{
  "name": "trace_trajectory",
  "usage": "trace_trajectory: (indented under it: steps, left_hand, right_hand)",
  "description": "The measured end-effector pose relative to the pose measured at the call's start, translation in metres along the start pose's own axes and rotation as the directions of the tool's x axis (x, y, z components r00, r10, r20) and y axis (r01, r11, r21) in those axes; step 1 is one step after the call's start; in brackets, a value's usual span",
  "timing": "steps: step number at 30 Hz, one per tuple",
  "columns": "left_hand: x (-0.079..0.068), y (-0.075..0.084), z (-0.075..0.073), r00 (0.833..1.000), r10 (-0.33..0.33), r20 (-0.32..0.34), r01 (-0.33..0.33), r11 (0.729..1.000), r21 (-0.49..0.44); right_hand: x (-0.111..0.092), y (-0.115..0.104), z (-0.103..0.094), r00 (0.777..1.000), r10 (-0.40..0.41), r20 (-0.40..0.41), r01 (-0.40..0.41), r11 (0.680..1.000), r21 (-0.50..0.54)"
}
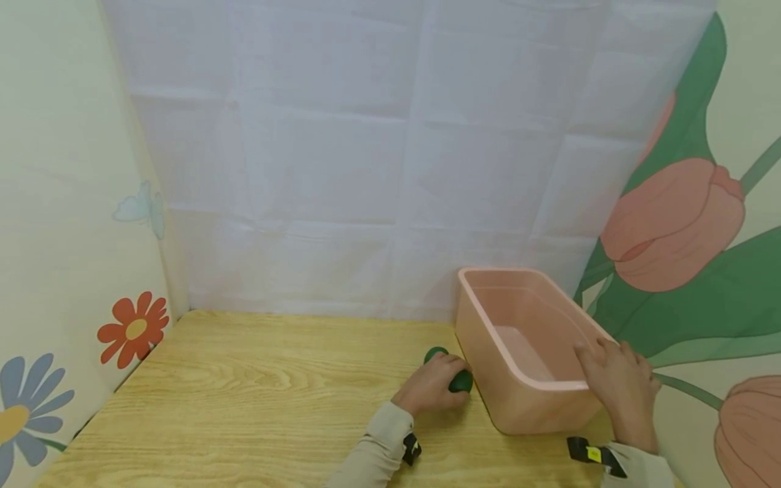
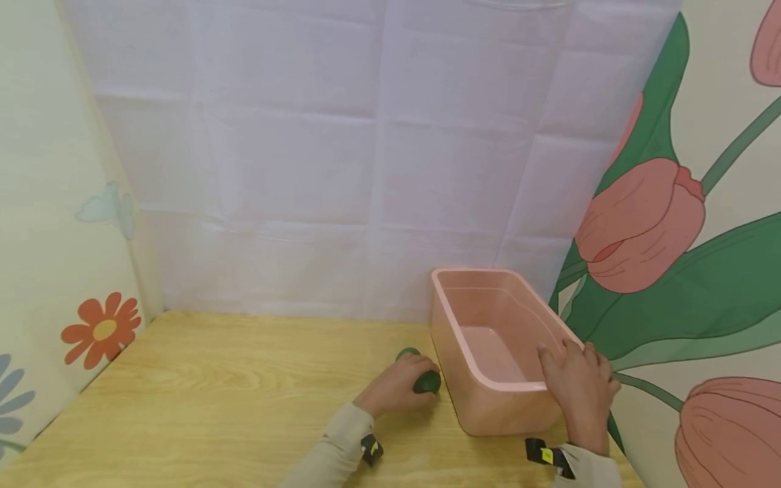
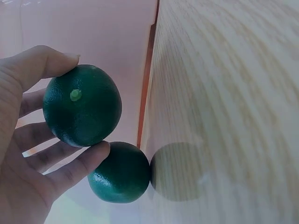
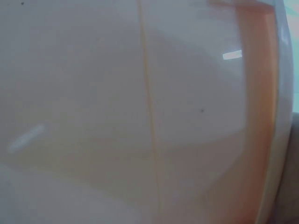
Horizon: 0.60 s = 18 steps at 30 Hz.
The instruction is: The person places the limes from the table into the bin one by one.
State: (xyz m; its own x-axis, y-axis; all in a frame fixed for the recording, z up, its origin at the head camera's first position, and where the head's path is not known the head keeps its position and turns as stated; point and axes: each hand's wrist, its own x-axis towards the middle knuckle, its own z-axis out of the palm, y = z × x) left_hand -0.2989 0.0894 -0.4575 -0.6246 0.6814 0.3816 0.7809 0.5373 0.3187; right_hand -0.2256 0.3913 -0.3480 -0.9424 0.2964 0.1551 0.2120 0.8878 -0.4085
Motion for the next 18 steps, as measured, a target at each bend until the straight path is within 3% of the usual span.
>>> trace_trajectory:
  steps: [18]
  left_hand:
    - [-0.0003, 0.0018, -0.0021, 0.999, -0.027, -0.037, 0.027, 0.999, -0.020]
  right_hand:
    - [0.0000, 0.0005, 0.0005, 1.000, -0.003, 0.001, 0.003, 1.000, 0.003]
